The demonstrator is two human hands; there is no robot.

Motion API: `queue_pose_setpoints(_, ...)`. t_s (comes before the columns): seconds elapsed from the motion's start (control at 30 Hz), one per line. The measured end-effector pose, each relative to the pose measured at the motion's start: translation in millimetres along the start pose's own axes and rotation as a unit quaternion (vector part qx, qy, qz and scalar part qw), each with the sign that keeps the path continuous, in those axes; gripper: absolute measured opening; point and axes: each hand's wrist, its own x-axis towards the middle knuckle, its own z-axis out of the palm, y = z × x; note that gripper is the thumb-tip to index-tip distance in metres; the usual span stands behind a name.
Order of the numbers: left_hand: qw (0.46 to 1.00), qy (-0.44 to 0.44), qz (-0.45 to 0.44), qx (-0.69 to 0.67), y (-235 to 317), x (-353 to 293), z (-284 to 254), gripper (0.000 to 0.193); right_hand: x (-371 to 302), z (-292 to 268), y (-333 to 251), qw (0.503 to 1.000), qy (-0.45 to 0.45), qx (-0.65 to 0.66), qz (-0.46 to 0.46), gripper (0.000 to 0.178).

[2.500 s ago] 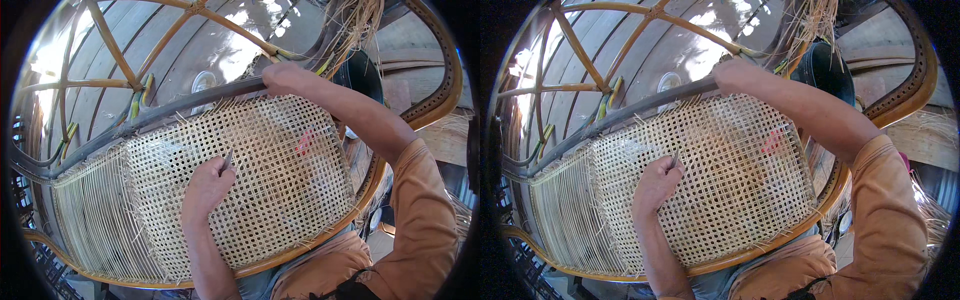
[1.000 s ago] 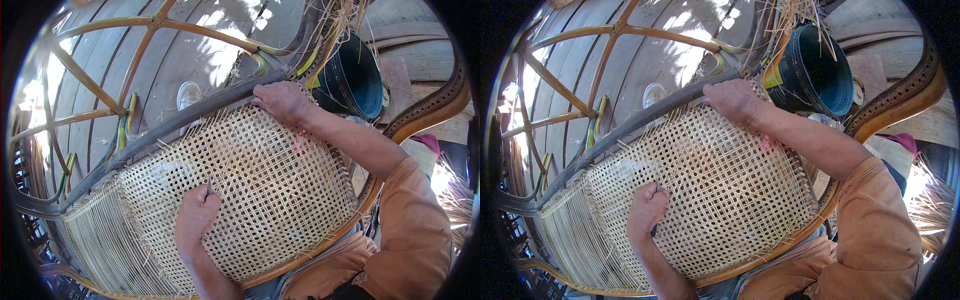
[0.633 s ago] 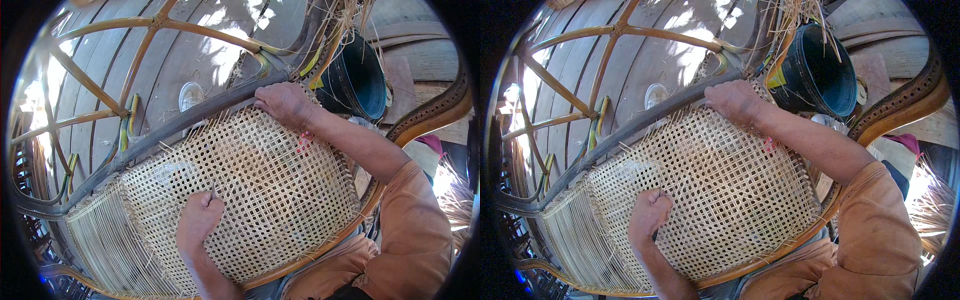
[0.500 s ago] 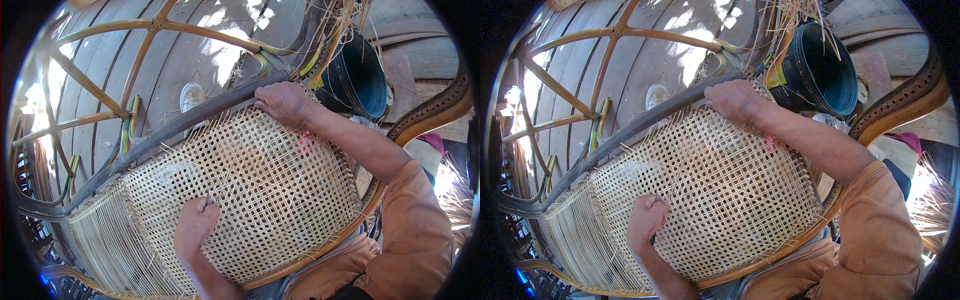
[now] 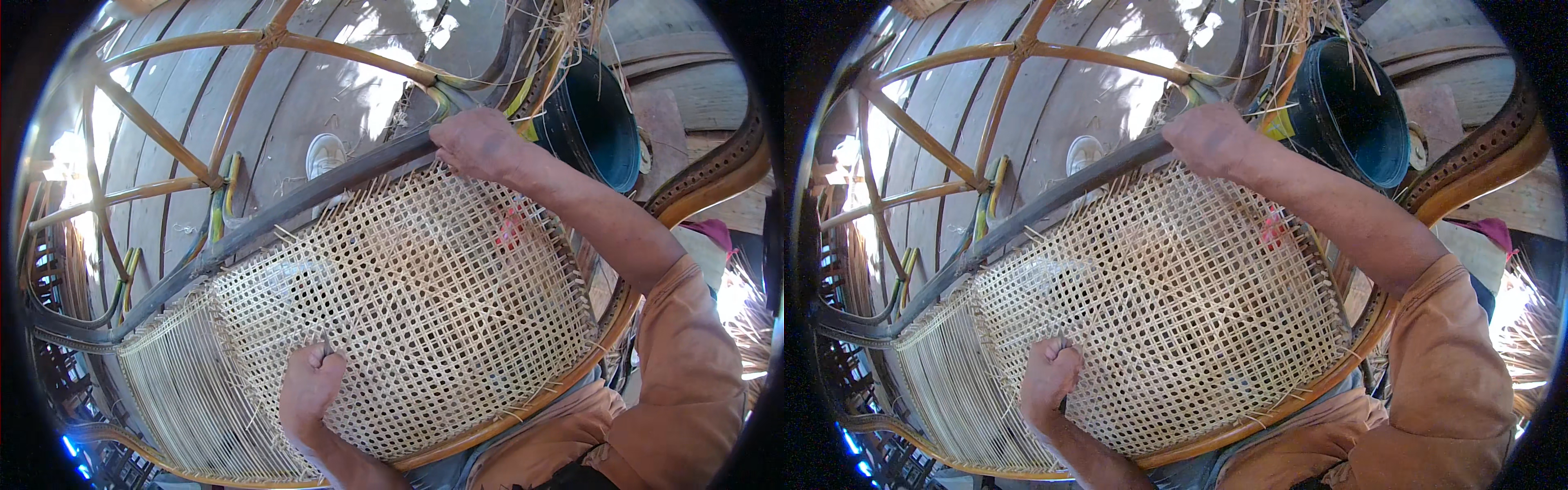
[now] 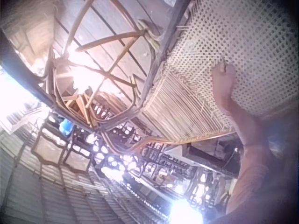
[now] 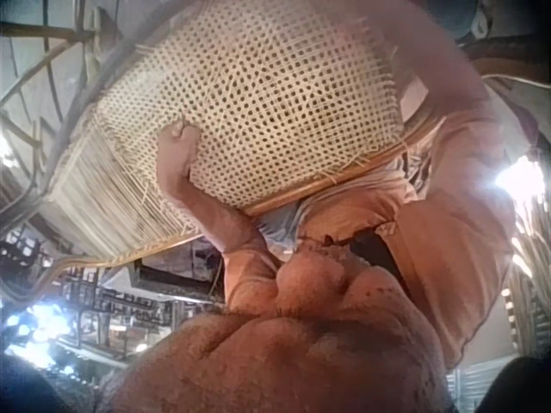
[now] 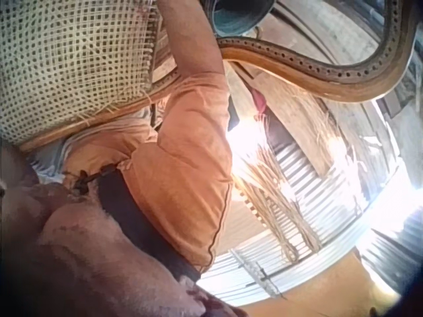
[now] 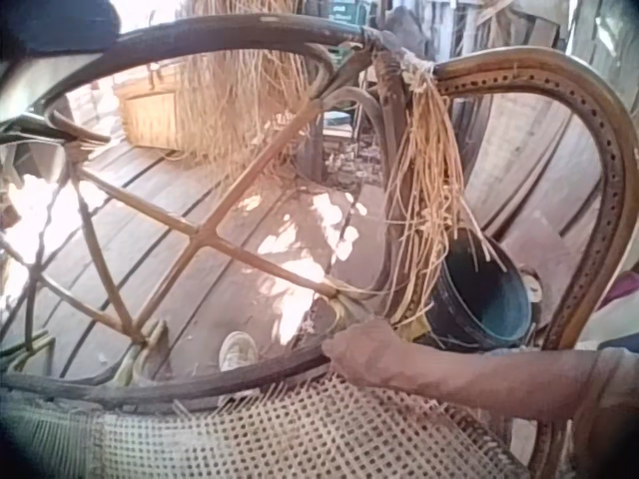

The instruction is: The recorder is weaving and trimming rattan strands on a chair frame in a workshop.

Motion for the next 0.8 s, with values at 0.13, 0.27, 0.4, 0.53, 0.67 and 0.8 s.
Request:
queue_pose_setpoints(0.13,0.998,0.004,0.001,-0.070,-6.8,-5.9,2.0,0.023,-1.0,-0.2,0.5,0.999,0.034,0.017,0.000,0.018)
queue_pose_setpoints(0.27,0.989,0.080,0.095,0.079,-27.9,-28.9,-11.1,0.028,0.0,-8.0,4.0,0.999,0.048,0.005,-0.002,0.017)
queue_pose_setpoints(0.4,0.990,0.113,-0.011,0.088,-62.1,-88.7,-33.1,0.029,2.7,-13.0,6.5,1.000,0.014,-0.008,0.020,0.018)
queue_pose_setpoints(0.53,0.949,0.108,0.040,0.293,-84.9,-143.3,-45.9,0.022,3.5,-13.1,5.2,0.996,-0.004,-0.087,0.004,0.017)
queue_pose_setpoints(0.67,0.976,0.152,-0.062,0.140,-87.7,-179.2,-43.4,0.015,2.5,-11.6,5.6,0.997,0.016,-0.077,0.008,0.018)
queue_pose_setpoints(0.8,0.976,0.177,-0.107,0.069,-86.8,-197.4,-40.1,0.017,3.7,-5.3,6.0,0.996,0.007,-0.089,-0.012,0.020)
